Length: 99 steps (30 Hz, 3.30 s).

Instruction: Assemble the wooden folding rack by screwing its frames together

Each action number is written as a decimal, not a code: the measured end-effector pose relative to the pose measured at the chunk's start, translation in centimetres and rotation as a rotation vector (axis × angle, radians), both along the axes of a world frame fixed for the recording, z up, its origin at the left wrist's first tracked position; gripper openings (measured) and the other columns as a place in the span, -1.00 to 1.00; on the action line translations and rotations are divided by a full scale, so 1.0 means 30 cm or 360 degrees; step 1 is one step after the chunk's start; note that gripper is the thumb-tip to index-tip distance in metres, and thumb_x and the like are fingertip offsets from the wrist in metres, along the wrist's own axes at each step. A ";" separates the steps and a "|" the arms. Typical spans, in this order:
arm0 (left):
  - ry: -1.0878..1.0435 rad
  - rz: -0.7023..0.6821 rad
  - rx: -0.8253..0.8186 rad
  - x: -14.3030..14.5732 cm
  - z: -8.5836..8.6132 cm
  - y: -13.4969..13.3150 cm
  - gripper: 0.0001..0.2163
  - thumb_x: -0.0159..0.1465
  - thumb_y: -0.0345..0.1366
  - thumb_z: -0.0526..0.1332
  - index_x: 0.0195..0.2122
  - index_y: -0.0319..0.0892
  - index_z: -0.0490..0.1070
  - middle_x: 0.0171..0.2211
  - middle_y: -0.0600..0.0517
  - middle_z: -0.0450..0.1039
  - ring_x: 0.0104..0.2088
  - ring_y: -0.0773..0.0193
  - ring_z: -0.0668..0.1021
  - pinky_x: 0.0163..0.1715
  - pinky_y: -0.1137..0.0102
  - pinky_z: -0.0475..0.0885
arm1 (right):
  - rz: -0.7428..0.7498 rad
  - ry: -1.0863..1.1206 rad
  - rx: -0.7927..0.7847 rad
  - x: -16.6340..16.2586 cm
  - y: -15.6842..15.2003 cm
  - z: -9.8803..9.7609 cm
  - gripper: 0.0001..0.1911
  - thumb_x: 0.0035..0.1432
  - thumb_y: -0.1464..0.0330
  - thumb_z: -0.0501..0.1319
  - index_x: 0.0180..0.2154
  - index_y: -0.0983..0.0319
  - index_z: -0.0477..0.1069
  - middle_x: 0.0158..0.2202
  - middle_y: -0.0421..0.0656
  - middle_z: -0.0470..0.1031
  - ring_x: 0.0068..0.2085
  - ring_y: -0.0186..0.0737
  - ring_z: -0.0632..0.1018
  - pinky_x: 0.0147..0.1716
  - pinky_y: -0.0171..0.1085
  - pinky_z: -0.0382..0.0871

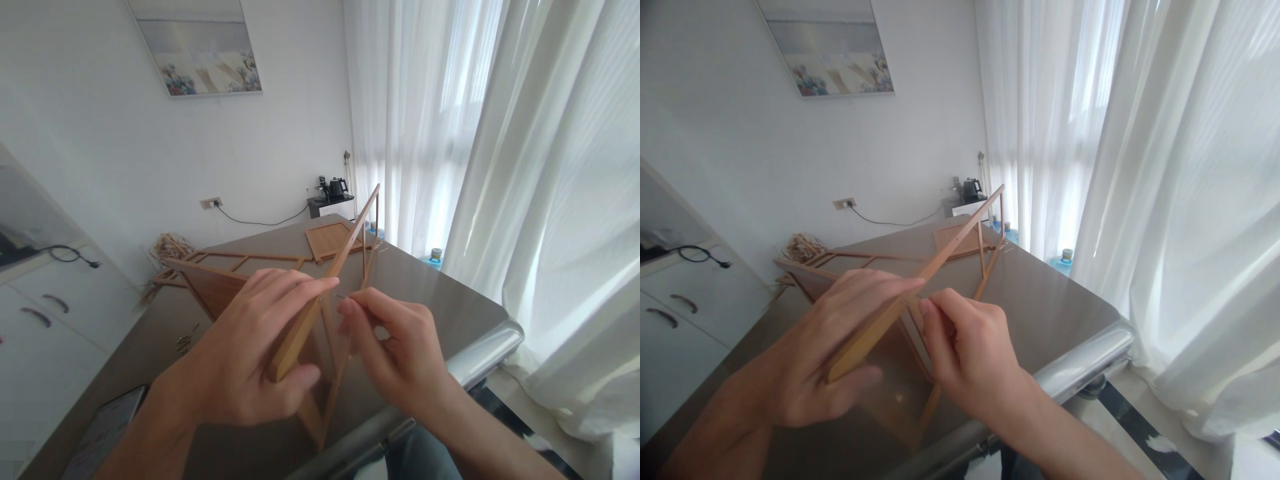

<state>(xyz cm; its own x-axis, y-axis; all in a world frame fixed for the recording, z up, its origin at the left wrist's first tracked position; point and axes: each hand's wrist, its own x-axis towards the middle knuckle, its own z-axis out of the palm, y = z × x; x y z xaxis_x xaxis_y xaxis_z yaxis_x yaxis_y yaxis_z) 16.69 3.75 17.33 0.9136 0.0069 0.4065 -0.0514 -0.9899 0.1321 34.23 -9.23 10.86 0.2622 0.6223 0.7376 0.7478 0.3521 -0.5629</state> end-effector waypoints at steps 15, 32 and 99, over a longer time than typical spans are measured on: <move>-0.0513 0.1163 -0.0606 -0.032 -0.704 -0.247 -0.81 0.44 -0.16 0.20 -0.05 -0.07 0.56 -0.08 -0.04 0.64 -0.06 0.09 0.67 0.01 0.23 0.56 | 0.0233 0.0735 -0.0246 0.096 -0.114 -0.280 -0.75 0.44 0.19 0.21 -0.19 0.20 0.56 -0.38 -0.19 0.66 -0.40 -0.31 0.70 -0.39 -0.45 0.51; -0.0675 0.1498 -0.1210 -0.018 -0.589 -0.264 -0.73 0.33 -0.03 0.32 -0.21 -0.13 0.65 -0.36 0.01 0.71 -0.36 0.13 0.74 -0.30 0.37 0.59 | 0.0141 0.0169 -0.0341 0.029 -0.146 -0.438 -0.61 0.48 0.27 0.12 -0.45 0.18 0.39 -0.55 -0.26 0.38 -0.50 -0.33 0.40 -0.44 -0.33 0.15; -0.1045 0.1681 -0.1141 0.001 -0.379 -0.369 -0.52 0.42 0.05 0.13 -0.55 -0.14 0.44 -0.78 0.08 0.34 -0.71 0.30 0.44 -0.71 0.47 0.28 | 0.0197 0.0199 -0.0362 -0.072 -0.096 -0.334 -0.54 0.41 0.22 0.20 -0.57 0.19 0.37 -0.63 -0.27 0.35 -0.58 -0.39 0.34 -0.50 -0.34 0.10</move>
